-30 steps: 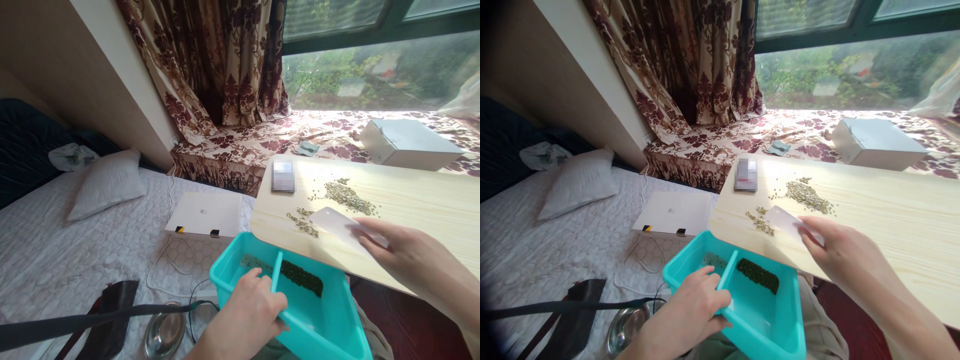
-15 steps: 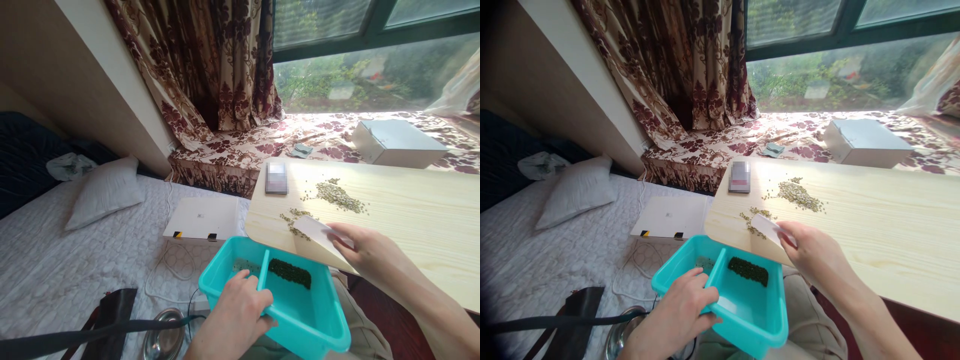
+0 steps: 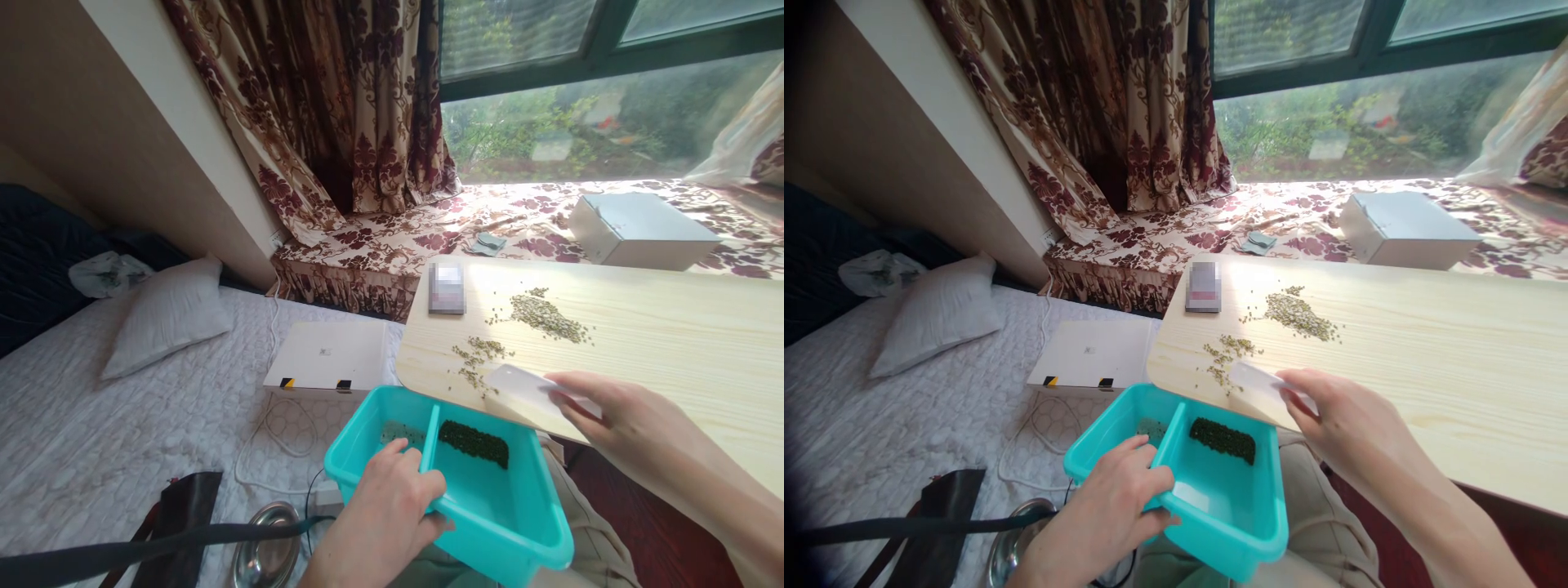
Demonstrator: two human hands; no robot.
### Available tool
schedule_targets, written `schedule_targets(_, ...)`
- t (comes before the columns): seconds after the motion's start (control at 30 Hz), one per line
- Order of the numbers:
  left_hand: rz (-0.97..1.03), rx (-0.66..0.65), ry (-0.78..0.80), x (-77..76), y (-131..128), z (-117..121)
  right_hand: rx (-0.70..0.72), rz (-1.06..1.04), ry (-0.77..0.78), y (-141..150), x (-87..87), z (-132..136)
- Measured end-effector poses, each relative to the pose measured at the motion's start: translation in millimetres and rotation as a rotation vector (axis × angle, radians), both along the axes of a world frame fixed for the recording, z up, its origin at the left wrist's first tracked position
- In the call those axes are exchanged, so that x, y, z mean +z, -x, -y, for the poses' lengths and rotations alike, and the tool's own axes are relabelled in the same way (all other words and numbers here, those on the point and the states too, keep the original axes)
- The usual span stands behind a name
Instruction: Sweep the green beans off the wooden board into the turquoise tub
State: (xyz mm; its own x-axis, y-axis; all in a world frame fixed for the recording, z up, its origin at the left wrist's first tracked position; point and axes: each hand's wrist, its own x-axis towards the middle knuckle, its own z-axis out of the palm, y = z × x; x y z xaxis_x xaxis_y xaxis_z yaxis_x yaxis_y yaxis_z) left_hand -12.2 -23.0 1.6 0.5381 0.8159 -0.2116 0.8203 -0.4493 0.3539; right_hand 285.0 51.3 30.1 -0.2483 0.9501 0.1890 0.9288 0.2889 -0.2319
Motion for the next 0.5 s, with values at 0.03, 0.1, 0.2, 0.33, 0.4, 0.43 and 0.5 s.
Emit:
schedule_targets(0.03, 0.0, -0.004, 0.002, -0.4, -0.4, -0.1, -0.021, 0.02, 0.002, -1.6, 0.6, 0.9)
schedule_targets(0.1, -0.005, -0.007, 0.005, -0.6, -1.1, -0.4, -0.063, 0.059, 0.012, -3.6, 1.8, 2.5)
schedule_targets(0.2, -0.013, -0.007, 0.01, -0.1, -1.6, -0.8, -0.078, 0.079, 0.038, -3.4, 2.9, 5.4)
schedule_targets(0.33, 0.001, -0.01, 0.0, -1.4, -2.0, -1.6, -0.043, 0.06, 0.052, -2.2, 3.4, 8.4)
schedule_targets(0.4, 0.009, -0.009, -0.005, -3.0, -2.3, -1.7, -0.051, 0.067, 0.05, -4.2, 4.1, 8.7)
schedule_targets(0.43, 0.01, -0.009, -0.005, -3.7, -2.4, -1.7, -0.059, 0.076, 0.052, -5.6, 4.4, 8.8)
schedule_targets(0.5, 0.009, -0.01, -0.001, -4.1, -2.8, -1.3, -0.07, 0.084, 0.073, -8.3, 4.1, 9.1)
